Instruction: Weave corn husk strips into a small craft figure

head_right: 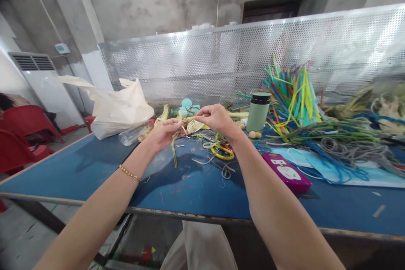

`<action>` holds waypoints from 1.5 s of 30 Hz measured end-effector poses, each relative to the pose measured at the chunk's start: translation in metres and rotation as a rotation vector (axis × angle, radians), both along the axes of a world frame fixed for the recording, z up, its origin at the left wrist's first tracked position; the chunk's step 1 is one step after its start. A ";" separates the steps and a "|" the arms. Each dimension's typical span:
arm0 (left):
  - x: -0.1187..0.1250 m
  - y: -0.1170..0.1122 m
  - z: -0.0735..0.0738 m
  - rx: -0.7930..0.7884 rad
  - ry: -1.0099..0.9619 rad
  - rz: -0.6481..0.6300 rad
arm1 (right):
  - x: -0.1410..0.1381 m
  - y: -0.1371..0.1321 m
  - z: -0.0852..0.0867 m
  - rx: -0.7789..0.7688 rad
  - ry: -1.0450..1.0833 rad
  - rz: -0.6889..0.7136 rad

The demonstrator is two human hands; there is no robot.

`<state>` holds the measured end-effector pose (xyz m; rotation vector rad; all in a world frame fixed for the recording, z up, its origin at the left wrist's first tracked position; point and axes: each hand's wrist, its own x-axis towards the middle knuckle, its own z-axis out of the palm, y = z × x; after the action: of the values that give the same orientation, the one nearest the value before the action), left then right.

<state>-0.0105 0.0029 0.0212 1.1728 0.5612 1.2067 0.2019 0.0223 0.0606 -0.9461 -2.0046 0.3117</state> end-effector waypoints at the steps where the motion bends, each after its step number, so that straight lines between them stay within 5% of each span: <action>1: 0.001 -0.001 0.000 0.009 0.001 -0.014 | -0.004 -0.002 0.000 0.006 -0.025 0.016; 8: 0.002 -0.001 -0.004 0.016 0.026 -0.083 | -0.025 -0.016 -0.004 0.018 -0.152 0.085; 21: 0.005 0.003 -0.005 -0.035 0.017 0.207 | -0.024 -0.008 -0.009 0.064 -0.234 0.016; 30: 0.010 0.008 -0.012 0.121 0.239 0.393 | -0.029 -0.014 -0.008 0.316 -0.480 -0.079; 39: 0.008 0.001 -0.010 0.178 0.412 0.230 | -0.027 -0.011 -0.010 0.312 -0.474 0.019; 45: 0.001 0.000 -0.009 0.266 0.481 0.066 | -0.019 -0.012 -0.002 -0.007 -0.218 0.282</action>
<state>-0.0090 0.0032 0.0121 1.7029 0.8187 1.0769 0.1828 0.0105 0.0586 -0.7255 -2.3443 0.3829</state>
